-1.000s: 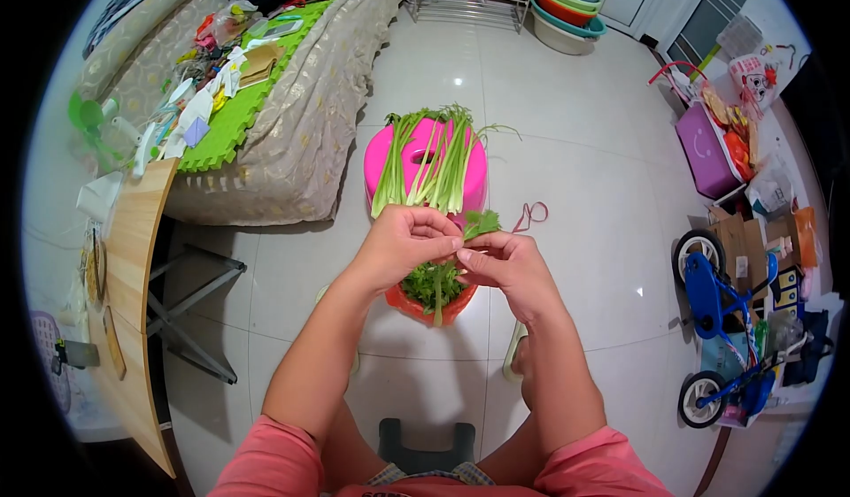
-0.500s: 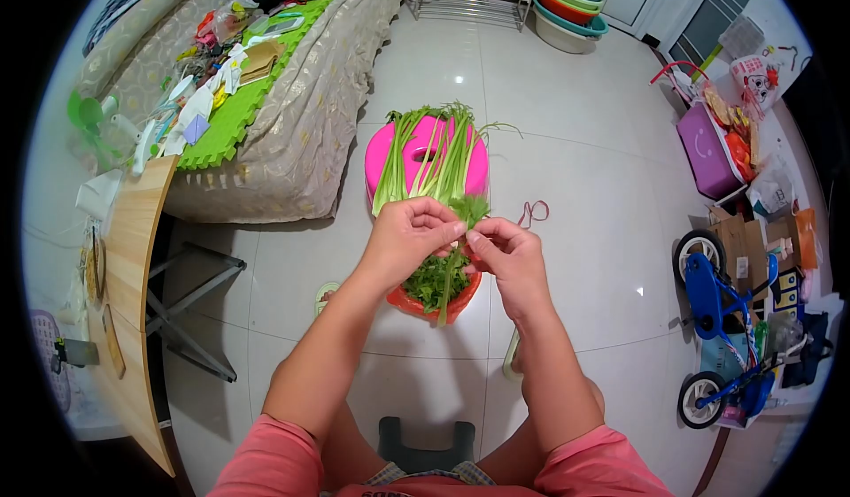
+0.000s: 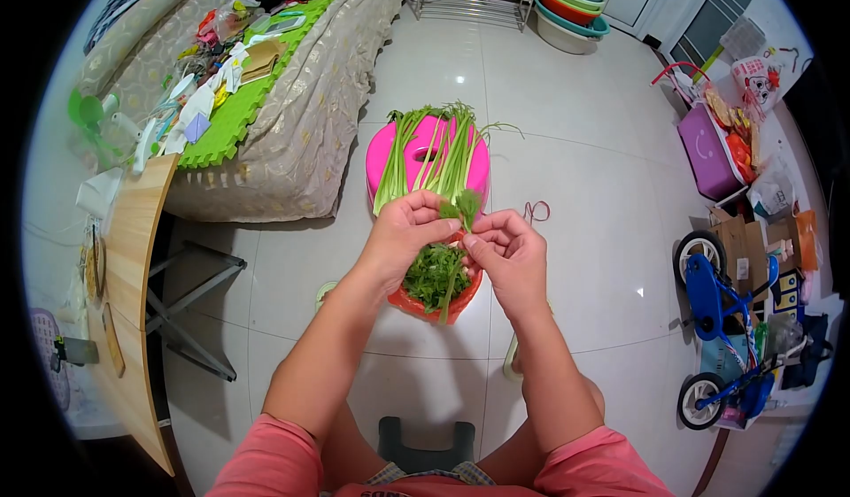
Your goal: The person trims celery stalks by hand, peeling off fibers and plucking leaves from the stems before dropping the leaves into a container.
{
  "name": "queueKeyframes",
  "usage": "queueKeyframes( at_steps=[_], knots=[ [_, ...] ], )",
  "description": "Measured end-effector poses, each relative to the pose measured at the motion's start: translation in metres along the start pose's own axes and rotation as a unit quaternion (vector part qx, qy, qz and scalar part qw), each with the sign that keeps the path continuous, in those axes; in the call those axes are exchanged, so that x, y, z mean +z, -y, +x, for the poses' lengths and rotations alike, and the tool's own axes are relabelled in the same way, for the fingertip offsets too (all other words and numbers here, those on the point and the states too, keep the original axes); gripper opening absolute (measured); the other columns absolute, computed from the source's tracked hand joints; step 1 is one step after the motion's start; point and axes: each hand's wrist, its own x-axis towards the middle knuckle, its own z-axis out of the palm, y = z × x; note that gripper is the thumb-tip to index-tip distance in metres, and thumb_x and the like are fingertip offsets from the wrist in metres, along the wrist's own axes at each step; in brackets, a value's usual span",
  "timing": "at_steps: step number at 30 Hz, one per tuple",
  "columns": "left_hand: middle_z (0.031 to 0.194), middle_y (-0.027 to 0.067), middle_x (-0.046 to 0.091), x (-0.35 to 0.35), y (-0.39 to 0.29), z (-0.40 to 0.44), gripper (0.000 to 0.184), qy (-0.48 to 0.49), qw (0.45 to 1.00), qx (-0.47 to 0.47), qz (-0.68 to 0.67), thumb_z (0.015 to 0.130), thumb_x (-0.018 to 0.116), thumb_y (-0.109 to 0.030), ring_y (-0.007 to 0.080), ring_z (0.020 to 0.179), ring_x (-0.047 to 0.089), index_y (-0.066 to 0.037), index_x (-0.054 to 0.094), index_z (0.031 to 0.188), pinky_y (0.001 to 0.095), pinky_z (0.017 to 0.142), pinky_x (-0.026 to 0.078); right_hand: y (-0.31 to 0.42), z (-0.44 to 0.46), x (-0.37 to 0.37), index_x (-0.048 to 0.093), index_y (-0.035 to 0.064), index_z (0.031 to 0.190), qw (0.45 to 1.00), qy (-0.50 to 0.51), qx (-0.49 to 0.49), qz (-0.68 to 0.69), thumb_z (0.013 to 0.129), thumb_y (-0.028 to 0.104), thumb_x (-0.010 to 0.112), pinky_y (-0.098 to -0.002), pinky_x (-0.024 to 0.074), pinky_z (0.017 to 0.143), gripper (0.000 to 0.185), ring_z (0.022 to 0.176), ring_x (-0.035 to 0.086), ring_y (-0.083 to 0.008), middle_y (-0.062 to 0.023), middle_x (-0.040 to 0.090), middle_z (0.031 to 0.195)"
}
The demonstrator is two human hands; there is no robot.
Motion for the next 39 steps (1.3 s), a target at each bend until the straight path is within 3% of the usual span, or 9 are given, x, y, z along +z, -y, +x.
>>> queueKeyframes(
  at_steps=[10, 15, 18, 21, 31, 34, 36, 39],
  knots=[
    [0.085, 0.0050, 0.061, 0.001, 0.002, 0.001, 0.025, -0.001, 0.996, 0.082, 0.044, 0.072, 0.065, 0.005, 0.0108, 0.079, 0.059, -0.004, 0.052, 0.091, 0.0236, 0.076, 0.048, 0.000, 0.000, 0.001, 0.056, -0.0032, 0.088, 0.999, 0.003, -0.008, -0.033, 0.080, 0.001, 0.059, -0.0193, 0.0482, 0.050, 0.009, 0.059, 0.055, -0.0068, -0.0045, 0.059, 0.073],
    [0.089, 0.0057, 0.060, 0.005, 0.001, 0.000, 0.032, 0.009, 0.987, 0.136, 0.089, 0.072, 0.065, 0.005, 0.0115, 0.079, 0.059, -0.002, 0.051, 0.100, 0.0240, 0.079, 0.047, -0.003, 0.000, 0.000, 0.057, -0.0025, 0.085, 0.998, 0.000, -0.019, -0.059, 0.081, 0.002, 0.058, -0.0196, 0.0475, 0.051, 0.006, 0.059, 0.055, -0.0062, -0.0035, 0.059, 0.071],
    [0.090, 0.0055, 0.059, 0.008, 0.002, 0.001, 0.036, 0.023, 0.997, 0.076, 0.024, 0.072, 0.064, 0.005, 0.0112, 0.079, 0.059, -0.001, 0.049, 0.104, 0.0230, 0.077, 0.048, -0.003, 0.000, 0.000, 0.056, -0.0022, 0.086, 0.998, 0.005, -0.027, -0.062, 0.082, 0.003, 0.057, -0.0189, 0.0470, 0.053, 0.006, 0.060, 0.056, -0.0065, -0.0041, 0.059, 0.072],
    [0.090, 0.0052, 0.059, 0.006, -0.001, -0.001, 0.035, 0.016, 0.997, 0.062, 0.048, 0.072, 0.063, 0.006, 0.0107, 0.080, 0.059, -0.002, 0.049, 0.103, 0.0214, 0.075, 0.049, -0.001, 0.000, 0.001, 0.054, -0.0018, 0.087, 0.999, 0.005, -0.014, -0.049, 0.083, 0.003, 0.056, -0.0187, 0.0470, 0.053, 0.006, 0.060, 0.057, -0.0075, -0.0053, 0.060, 0.073],
    [0.086, 0.0055, 0.058, 0.006, -0.005, -0.002, 0.032, 0.024, 0.993, 0.088, 0.071, 0.071, 0.063, 0.008, 0.0100, 0.079, 0.060, -0.002, 0.048, 0.098, 0.0211, 0.072, 0.050, 0.002, 0.001, 0.001, 0.051, -0.0025, 0.087, 1.000, 0.000, 0.019, -0.013, 0.085, 0.003, 0.053, -0.0211, 0.0495, 0.055, 0.006, 0.062, 0.059, -0.0102, -0.0088, 0.061, 0.074],
    [0.085, 0.0044, 0.058, 0.011, -0.007, -0.007, 0.029, 0.023, 0.977, 0.132, 0.165, 0.072, 0.062, 0.008, 0.0083, 0.076, 0.059, -0.002, 0.048, 0.095, 0.0197, 0.068, 0.049, 0.000, 0.001, 0.000, 0.052, -0.0028, 0.088, 1.000, -0.001, 0.020, -0.016, 0.085, 0.003, 0.053, -0.0219, 0.0499, 0.055, 0.007, 0.061, 0.060, -0.0115, -0.0092, 0.062, 0.074],
    [0.081, 0.0027, 0.058, 0.008, -0.004, -0.006, 0.025, 0.019, 0.932, 0.186, 0.309, 0.073, 0.061, 0.008, 0.0059, 0.072, 0.057, -0.001, 0.047, 0.092, 0.0185, 0.062, 0.046, 0.000, 0.001, -0.001, 0.053, -0.0029, 0.089, 1.000, 0.001, 0.016, -0.021, 0.085, 0.004, 0.054, -0.0224, 0.0499, 0.055, 0.008, 0.061, 0.061, -0.0128, -0.0096, 0.063, 0.074],
    [0.077, 0.0008, 0.057, 0.010, -0.006, -0.007, 0.024, 0.011, 0.927, 0.207, 0.312, 0.073, 0.061, 0.007, 0.0035, 0.069, 0.055, -0.001, 0.048, 0.092, 0.0177, 0.059, 0.043, -0.001, 0.001, -0.003, 0.053, -0.0035, 0.089, 0.999, 0.011, 0.009, -0.040, 0.084, 0.003, 0.055, -0.0226, 0.0505, 0.055, 0.008, 0.061, 0.061, -0.0123, -0.0088, 0.062, 0.074]
  ],
)
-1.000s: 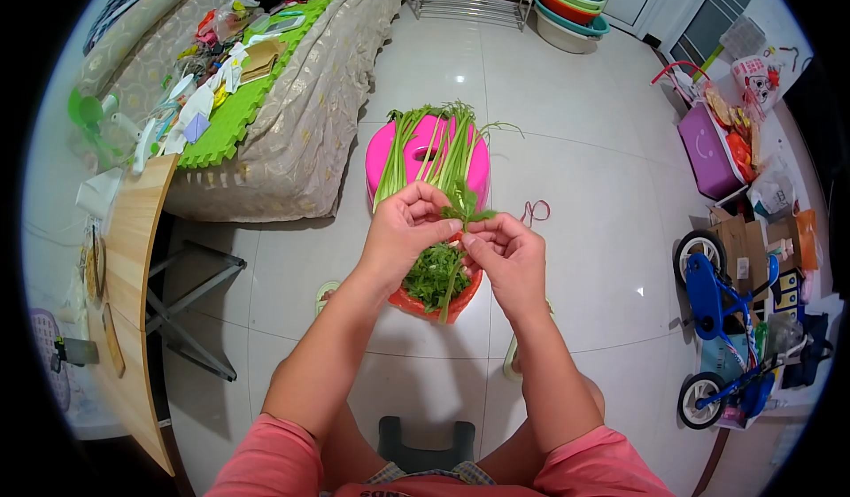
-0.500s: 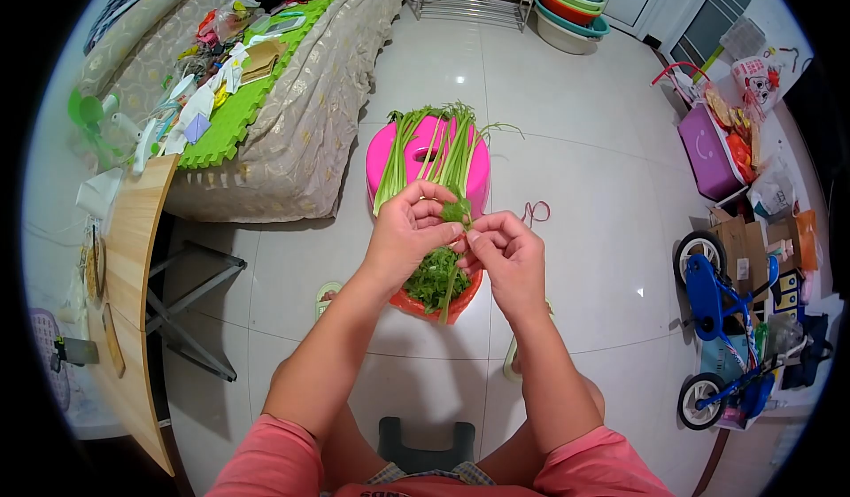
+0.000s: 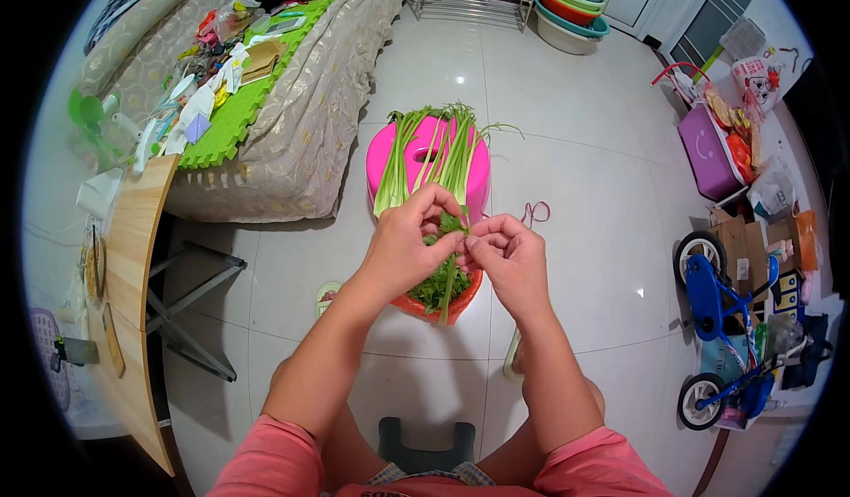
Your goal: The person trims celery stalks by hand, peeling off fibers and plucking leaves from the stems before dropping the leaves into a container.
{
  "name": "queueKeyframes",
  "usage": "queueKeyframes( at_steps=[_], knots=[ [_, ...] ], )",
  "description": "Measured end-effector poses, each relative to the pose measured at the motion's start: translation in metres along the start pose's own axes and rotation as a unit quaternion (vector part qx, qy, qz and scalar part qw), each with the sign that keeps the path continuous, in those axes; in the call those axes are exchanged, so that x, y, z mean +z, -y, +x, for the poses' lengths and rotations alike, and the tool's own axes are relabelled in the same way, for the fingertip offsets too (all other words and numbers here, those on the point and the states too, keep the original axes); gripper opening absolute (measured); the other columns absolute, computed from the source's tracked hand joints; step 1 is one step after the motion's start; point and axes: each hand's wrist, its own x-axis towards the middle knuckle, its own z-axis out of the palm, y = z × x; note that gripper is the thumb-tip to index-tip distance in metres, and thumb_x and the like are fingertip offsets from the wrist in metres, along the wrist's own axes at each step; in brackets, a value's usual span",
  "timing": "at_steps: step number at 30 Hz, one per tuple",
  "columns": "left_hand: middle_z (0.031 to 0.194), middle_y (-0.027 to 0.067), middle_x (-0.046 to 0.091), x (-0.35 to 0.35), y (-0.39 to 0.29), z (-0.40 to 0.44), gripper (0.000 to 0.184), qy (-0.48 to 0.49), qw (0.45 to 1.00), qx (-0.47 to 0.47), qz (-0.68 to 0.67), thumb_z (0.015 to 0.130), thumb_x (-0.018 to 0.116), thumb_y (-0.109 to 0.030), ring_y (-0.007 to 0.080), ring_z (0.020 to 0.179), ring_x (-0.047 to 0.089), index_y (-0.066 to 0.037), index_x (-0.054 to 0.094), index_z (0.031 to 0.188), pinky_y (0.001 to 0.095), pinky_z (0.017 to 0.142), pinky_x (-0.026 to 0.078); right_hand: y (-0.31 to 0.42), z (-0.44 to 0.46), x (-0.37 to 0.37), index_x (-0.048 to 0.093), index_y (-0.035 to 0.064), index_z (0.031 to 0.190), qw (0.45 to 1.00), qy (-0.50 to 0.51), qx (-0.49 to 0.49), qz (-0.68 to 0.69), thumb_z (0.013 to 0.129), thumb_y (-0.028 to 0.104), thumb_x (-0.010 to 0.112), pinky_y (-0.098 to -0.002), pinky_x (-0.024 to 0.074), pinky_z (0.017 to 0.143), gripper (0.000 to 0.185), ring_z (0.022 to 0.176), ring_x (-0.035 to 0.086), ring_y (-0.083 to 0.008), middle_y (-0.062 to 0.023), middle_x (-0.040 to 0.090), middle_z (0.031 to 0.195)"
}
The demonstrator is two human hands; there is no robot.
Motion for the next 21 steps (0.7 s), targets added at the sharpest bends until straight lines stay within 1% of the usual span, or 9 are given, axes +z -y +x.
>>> queueKeyframes(
  at_steps=[3, 5, 7, 9, 10, 12, 16, 19, 21],
  knots=[
    [0.073, 0.0000, 0.057, -0.0007, -0.0001, -0.0003, 0.026, -0.014, 1.000, -0.005, 0.019, 0.073, 0.062, 0.007, 0.0024, 0.066, 0.052, -0.002, 0.049, 0.093, 0.0171, 0.057, 0.042, -0.0009, 0.0006, -0.0003, 0.055, -0.0041, 0.088, 1.000, 0.000, 0.000, -0.024, 0.083, 0.002, 0.057, -0.0225, 0.0509, 0.056, 0.008, 0.060, 0.060, -0.0114, -0.0080, 0.062, 0.074],
    [0.073, -0.0003, 0.057, -0.0018, -0.0014, -0.0003, 0.027, -0.013, 0.999, -0.003, 0.033, 0.072, 0.062, 0.006, 0.0022, 0.065, 0.051, -0.002, 0.050, 0.094, 0.0168, 0.057, 0.041, -0.0011, 0.0005, 0.0005, 0.056, -0.0044, 0.082, 0.999, -0.008, -0.008, -0.047, 0.081, 0.002, 0.058, -0.0202, 0.0492, 0.055, 0.007, 0.059, 0.059, -0.0083, -0.0055, 0.061, 0.068],
    [0.073, -0.0006, 0.057, -0.0031, -0.0024, -0.0001, 0.027, -0.012, 0.999, 0.000, 0.046, 0.072, 0.063, 0.006, 0.0020, 0.064, 0.050, -0.003, 0.050, 0.094, 0.0166, 0.057, 0.041, -0.0032, 0.0008, 0.0002, 0.056, -0.0044, 0.081, 0.998, -0.013, -0.014, -0.062, 0.080, 0.002, 0.059, -0.0204, 0.0491, 0.055, 0.007, 0.059, 0.059, -0.0079, -0.0051, 0.061, 0.067],
    [0.073, 0.0063, 0.060, -0.0041, -0.0030, 0.0001, 0.028, -0.003, 0.999, -0.014, 0.047, 0.070, 0.063, 0.004, 0.0089, 0.064, 0.058, -0.002, 0.050, 0.093, 0.0230, 0.059, 0.048, -0.0038, 0.0007, 0.0005, 0.057, -0.0044, 0.081, 0.997, -0.018, -0.020, -0.077, 0.080, 0.003, 0.059, -0.0206, 0.0491, 0.055, 0.008, 0.058, 0.058, -0.0075, -0.0047, 0.061, 0.066],
    [0.073, 0.0063, 0.060, -0.0034, -0.0033, 0.0001, 0.028, -0.004, 0.999, -0.014, 0.047, 0.070, 0.063, 0.004, 0.0089, 0.064, 0.058, -0.002, 0.050, 0.093, 0.0230, 0.059, 0.048, -0.0034, 0.0005, 0.0012, 0.057, -0.0045, 0.080, 0.997, -0.023, -0.021, -0.073, 0.079, 0.003, 0.060, -0.0207, 0.0490, 0.054, 0.008, 0.058, 0.058, -0.0073, -0.0047, 0.060, 0.066],
    [0.072, -0.0001, 0.057, -0.0011, -0.0039, 0.0000, 0.027, -0.014, 1.000, -0.012, 0.014, 0.071, 0.063, 0.004, 0.0020, 0.064, 0.050, -0.003, 0.049, 0.093, 0.0164, 0.057, 0.041, -0.0034, 0.0004, 0.0015, 0.057, -0.0046, 0.080, 0.997, -0.027, -0.021, -0.070, 0.079, 0.003, 0.061, -0.0208, 0.0489, 0.054, 0.009, 0.058, 0.058, -0.0072, -0.0047, 0.060, 0.066],
    [0.072, 0.0001, 0.056, -0.0003, -0.0012, -0.0001, 0.029, -0.017, 1.000, -0.026, 0.007, 0.070, 0.064, 0.004, 0.0027, 0.063, 0.050, -0.003, 0.046, 0.092, 0.0168, 0.055, 0.041, -0.0054, 0.0009, 0.0001, 0.058, -0.0046, 0.080, 0.996, -0.020, -0.024, -0.088, 0.078, 0.004, 0.062, -0.0210, 0.0485, 0.054, 0.010, 0.057, 0.058, -0.0073, -0.0050, 0.061, 0.066],
    [0.073, 0.0015, 0.056, 0.0011, 0.0007, -0.0011, 0.034, -0.019, 0.998, -0.002, 0.055, 0.069, 0.065, 0.004, 0.0037, 0.061, 0.050, -0.004, 0.042, 0.093, 0.0179, 0.054, 0.042, -0.0058, 0.0006, 0.0000, 0.058, -0.0045, 0.080, 0.994, -0.013, -0.022, -0.103, 0.077, 0.003, 0.062, -0.0211, 0.0482, 0.053, 0.009, 0.057, 0.057, -0.0075, -0.0051, 0.061, 0.066],
    [0.074, 0.0041, 0.056, 0.0026, 0.0021, -0.0023, 0.039, -0.025, 0.993, 0.023, 0.114, 0.067, 0.065, 0.003, 0.0064, 0.058, 0.051, -0.005, 0.039, 0.095, 0.0197, 0.054, 0.043, -0.0062, 0.0004, 0.0003, 0.059, -0.0044, 0.080, 0.995, -0.012, -0.018, -0.102, 0.077, 0.003, 0.062, -0.0211, 0.0481, 0.053, 0.009, 0.057, 0.057, -0.0076, -0.0052, 0.061, 0.065]
  ],
)
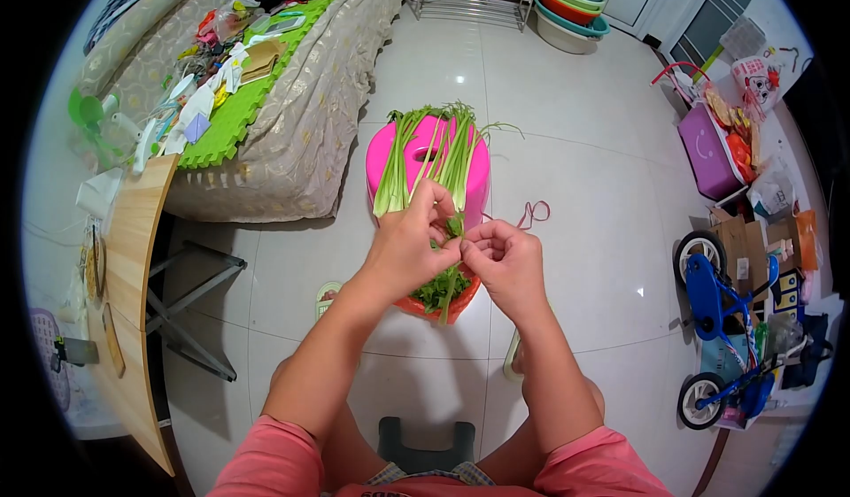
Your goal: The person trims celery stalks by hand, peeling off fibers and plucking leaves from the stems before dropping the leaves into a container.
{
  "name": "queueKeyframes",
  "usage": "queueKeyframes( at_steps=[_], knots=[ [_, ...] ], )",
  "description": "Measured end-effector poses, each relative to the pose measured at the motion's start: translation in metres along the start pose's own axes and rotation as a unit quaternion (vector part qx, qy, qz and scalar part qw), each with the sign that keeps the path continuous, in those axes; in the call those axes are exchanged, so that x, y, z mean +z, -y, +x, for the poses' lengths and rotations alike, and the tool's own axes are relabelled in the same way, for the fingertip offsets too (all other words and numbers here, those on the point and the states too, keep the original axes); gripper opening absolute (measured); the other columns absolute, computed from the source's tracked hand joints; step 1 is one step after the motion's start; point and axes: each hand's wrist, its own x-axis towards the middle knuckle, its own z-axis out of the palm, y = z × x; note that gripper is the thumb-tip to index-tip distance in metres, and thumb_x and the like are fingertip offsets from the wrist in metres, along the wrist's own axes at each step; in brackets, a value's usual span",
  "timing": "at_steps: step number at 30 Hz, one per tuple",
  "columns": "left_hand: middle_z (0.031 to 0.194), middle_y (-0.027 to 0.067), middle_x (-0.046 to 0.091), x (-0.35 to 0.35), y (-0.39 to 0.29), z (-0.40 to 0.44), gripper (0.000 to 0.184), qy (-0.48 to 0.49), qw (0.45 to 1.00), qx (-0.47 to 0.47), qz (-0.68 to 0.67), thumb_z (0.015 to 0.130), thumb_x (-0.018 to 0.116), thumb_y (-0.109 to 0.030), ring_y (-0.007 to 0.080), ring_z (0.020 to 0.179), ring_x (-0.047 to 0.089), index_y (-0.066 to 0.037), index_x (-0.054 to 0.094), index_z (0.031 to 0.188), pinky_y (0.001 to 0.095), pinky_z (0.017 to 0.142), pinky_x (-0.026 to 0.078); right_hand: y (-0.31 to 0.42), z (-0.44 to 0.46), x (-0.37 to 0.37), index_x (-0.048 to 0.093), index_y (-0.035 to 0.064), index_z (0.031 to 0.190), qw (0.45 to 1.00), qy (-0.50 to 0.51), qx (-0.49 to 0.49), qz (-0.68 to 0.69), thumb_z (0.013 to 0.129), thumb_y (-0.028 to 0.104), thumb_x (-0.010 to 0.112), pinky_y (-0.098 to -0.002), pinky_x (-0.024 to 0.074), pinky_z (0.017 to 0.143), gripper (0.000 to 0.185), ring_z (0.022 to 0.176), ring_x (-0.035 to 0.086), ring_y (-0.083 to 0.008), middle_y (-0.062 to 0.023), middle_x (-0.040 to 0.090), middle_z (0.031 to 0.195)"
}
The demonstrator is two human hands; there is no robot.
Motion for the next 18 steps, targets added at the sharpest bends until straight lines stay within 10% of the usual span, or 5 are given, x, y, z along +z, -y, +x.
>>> queueKeyframes(
  at_steps=[18],
  knots=[
    [0.071, 0.0075, 0.056, -0.010, 0.018, 0.002, 0.031, 0.038, 0.989, 0.019, 0.142, 0.068, 0.066, -0.002, 0.0143, 0.058, 0.054, -0.008, 0.064, 0.098, 0.0270, 0.056, 0.045, 0.003, 0.001, -0.011, 0.059, -0.0047, 0.082, 0.999, 0.007, 0.047, -0.025, 0.081, 0.008, 0.060, -0.0209, 0.0469, 0.046, 0.013, 0.050, 0.056, -0.0081, -0.0043, 0.059, 0.062]
  ],
)
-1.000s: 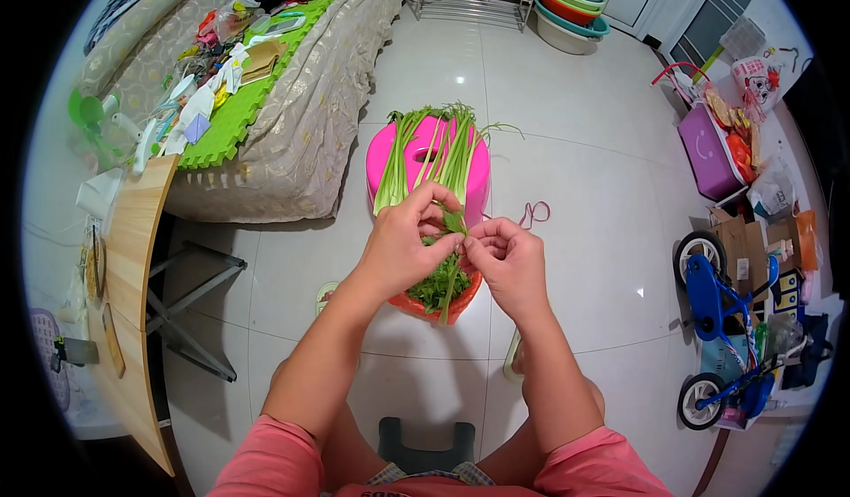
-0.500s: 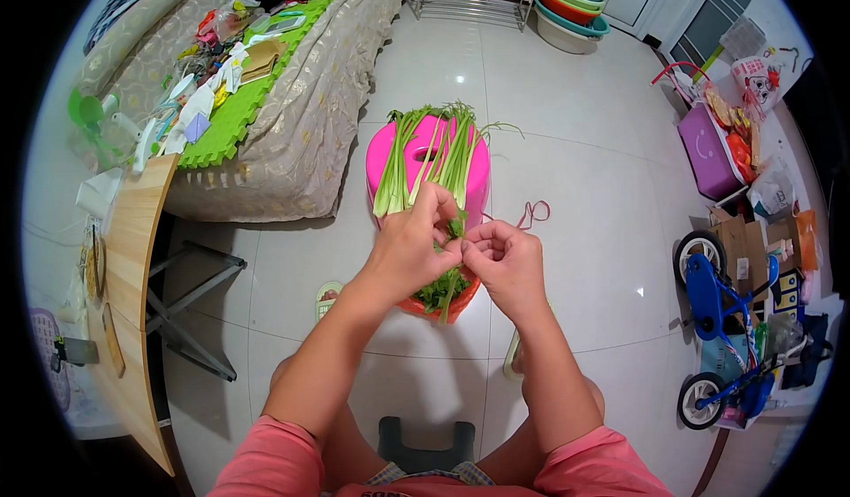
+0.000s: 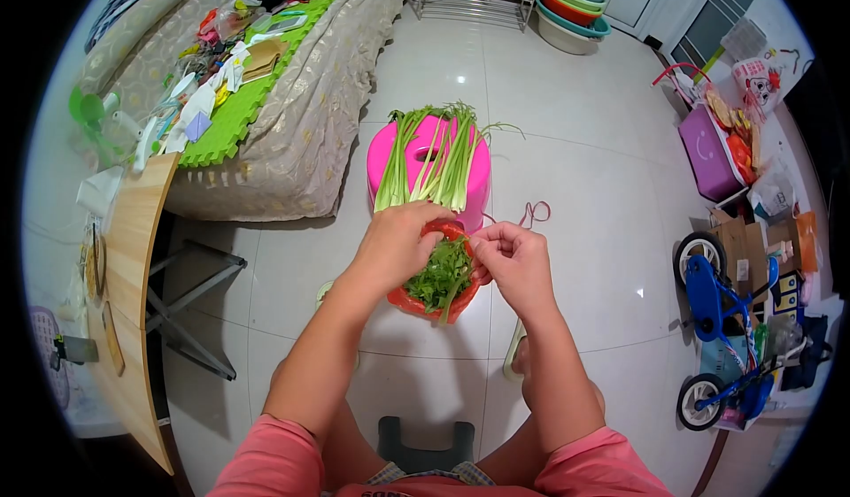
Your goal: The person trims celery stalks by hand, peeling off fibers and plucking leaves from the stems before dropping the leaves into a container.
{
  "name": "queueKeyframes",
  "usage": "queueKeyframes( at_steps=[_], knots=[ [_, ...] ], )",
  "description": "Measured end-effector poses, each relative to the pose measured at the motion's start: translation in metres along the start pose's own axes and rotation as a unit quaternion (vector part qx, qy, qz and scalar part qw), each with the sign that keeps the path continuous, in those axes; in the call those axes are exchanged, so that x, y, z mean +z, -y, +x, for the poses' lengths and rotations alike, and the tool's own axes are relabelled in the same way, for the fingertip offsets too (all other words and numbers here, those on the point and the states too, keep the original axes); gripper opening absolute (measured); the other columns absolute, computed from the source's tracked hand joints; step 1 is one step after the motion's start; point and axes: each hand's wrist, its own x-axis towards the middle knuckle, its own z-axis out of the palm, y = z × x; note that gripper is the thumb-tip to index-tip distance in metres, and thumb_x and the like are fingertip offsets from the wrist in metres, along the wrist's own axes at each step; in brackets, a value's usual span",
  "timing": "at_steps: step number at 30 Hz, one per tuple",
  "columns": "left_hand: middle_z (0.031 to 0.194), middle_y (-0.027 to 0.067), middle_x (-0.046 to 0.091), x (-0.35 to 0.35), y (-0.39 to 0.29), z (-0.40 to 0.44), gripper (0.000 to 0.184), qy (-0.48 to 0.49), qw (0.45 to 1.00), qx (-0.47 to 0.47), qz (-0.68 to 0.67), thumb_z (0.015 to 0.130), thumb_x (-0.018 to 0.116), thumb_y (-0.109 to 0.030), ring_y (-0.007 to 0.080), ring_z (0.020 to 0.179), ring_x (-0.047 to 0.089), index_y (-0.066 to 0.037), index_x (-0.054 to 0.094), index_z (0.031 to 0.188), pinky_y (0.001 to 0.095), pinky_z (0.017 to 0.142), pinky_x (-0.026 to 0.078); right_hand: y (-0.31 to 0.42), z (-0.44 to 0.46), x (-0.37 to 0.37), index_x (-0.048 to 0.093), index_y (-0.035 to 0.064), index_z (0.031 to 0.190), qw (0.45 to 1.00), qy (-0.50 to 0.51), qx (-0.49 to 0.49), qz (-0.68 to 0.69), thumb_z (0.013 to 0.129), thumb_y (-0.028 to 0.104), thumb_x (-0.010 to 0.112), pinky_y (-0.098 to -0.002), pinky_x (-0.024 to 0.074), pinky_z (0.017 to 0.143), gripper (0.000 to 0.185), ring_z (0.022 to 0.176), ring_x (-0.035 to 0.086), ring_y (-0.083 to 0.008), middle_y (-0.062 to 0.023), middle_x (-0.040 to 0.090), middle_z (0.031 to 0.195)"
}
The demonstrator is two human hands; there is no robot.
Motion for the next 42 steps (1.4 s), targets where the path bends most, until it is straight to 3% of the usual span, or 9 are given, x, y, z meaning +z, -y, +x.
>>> queueKeyframes(
  at_steps=[3, 7, 9, 12, 21, 25, 33, 40, 42],
  knots=[
    [0.087, 0.0099, 0.059, -0.009, -0.014, 0.003, 0.022, 0.057, 0.995, -0.024, -0.080, 0.070, 0.062, -0.003, 0.0239, 0.075, 0.058, -0.004, 0.064, 0.091, 0.0316, 0.066, 0.046, 0.000, 0.000, 0.000, 0.058, -0.0037, 0.082, 1.000, 0.009, 0.006, 0.017, 0.082, 0.009, 0.058, -0.0204, 0.0453, 0.045, 0.012, 0.049, 0.055, -0.0080, -0.0039, 0.058, 0.061],
    [0.090, 0.0076, 0.058, -0.006, -0.010, 0.000, 0.019, 0.122, 0.981, -0.059, -0.140, 0.072, 0.062, -0.006, 0.0210, 0.076, 0.056, -0.004, 0.065, 0.091, 0.0294, 0.066, 0.045, -0.001, 0.001, 0.000, 0.056, -0.0028, 0.082, 0.999, 0.016, 0.015, 0.041, 0.084, 0.008, 0.056, -0.0200, 0.0433, 0.043, 0.011, 0.048, 0.054, -0.0078, -0.0032, 0.056, 0.060],
    [0.086, 0.0012, 0.055, 0.002, -0.004, 0.000, 0.015, 0.070, 0.989, 0.010, -0.127, 0.072, 0.066, -0.007, 0.0071, 0.060, 0.044, -0.004, 0.065, 0.087, 0.0214, 0.054, 0.038, -0.001, 0.001, 0.000, 0.056, -0.0026, 0.082, 0.999, 0.017, 0.017, 0.046, 0.084, 0.008, 0.055, -0.0198, 0.0431, 0.043, 0.011, 0.048, 0.054, -0.0077, -0.0030, 0.056, 0.060],
    [0.085, 0.0014, 0.056, 0.006, 0.002, 0.000, 0.013, 0.059, 0.989, -0.001, -0.138, 0.072, 0.067, -0.009, 0.0060, 0.060, 0.045, -0.003, 0.065, 0.084, 0.0204, 0.053, 0.036, 0.000, 0.001, 0.000, 0.056, -0.0023, 0.083, 0.998, 0.021, 0.026, 0.048, 0.084, 0.008, 0.055, -0.0199, 0.0429, 0.043, 0.010, 0.048, 0.053, -0.0074, -0.0028, 0.056, 0.060],
    [0.061, 0.0087, 0.061, 0.001, -0.011, 0.001, 0.013, 0.069, 0.993, -0.060, -0.076, 0.072, 0.062, -0.015, 0.0212, 0.050, 0.055, -0.006, 0.066, 0.080, 0.0306, 0.053, 0.044, -0.005, 0.001, 0.001, 0.057, -0.0017, 0.079, 1.000, 0.018, 0.016, 0.012, 0.081, 0.009, 0.059, -0.0196, 0.0395, 0.042, 0.011, 0.047, 0.050, -0.0055, -0.0004, 0.054, 0.056],
    [0.056, 0.0082, 0.057, 0.012, -0.003, -0.002, 0.012, -0.019, 0.999, -0.025, -0.017, 0.072, 0.065, -0.011, 0.0168, 0.048, 0.052, -0.004, 0.066, 0.081, 0.0276, 0.049, 0.042, 0.000, -0.001, 0.000, 0.056, -0.0016, 0.078, 1.000, 0.012, 0.018, 0.008, 0.081, 0.008, 0.059, -0.0197, 0.0382, 0.041, 0.010, 0.045, 0.048, -0.0054, -0.0007, 0.054, 0.056],
    [0.098, 0.0085, 0.059, 0.017, 0.012, -0.007, 0.014, 0.085, 0.989, -0.073, 0.091, 0.074, 0.063, -0.010, 0.0282, 0.085, 0.057, -0.007, 0.065, 0.087, 0.0360, 0.073, 0.045, 0.009, -0.002, -0.002, 0.056, -0.0010, 0.079, 0.994, 0.025, 0.071, 0.085, 0.082, 0.009, 0.057, -0.0193, 0.0371, 0.038, 0.010, 0.043, 0.049, -0.0064, -0.0020, 0.054, 0.056],
    [0.098, 0.0111, 0.058, 0.022, 0.006, -0.014, 0.015, 0.233, 0.964, -0.080, -0.102, 0.078, 0.061, -0.012, 0.0240, 0.087, 0.058, -0.003, 0.058, 0.090, 0.0339, 0.073, 0.045, 0.013, -0.002, -0.003, 0.056, -0.0007, 0.082, 0.980, 0.021, 0.068, 0.183, 0.082, 0.008, 0.057, -0.0189, 0.0375, 0.039, 0.009, 0.044, 0.049, -0.0070, -0.0026, 0.055, 0.058],
    [0.094, 0.0119, 0.060, 0.034, 0.015, -0.017, 0.017, 0.299, 0.951, -0.002, -0.080, 0.081, 0.059, -0.014, 0.0221, 0.084, 0.058, -0.002, 0.058, 0.093, 0.0334, 0.073, 0.045, 0.012, -0.001, -0.003, 0.056, -0.0007, 0.083, 0.974, 0.010, 0.060, 0.217, 0.082, 0.008, 0.057, -0.0188, 0.0379, 0.039, 0.009, 0.044, 0.049, -0.0072, -0.0025, 0.055, 0.058]
  ],
)
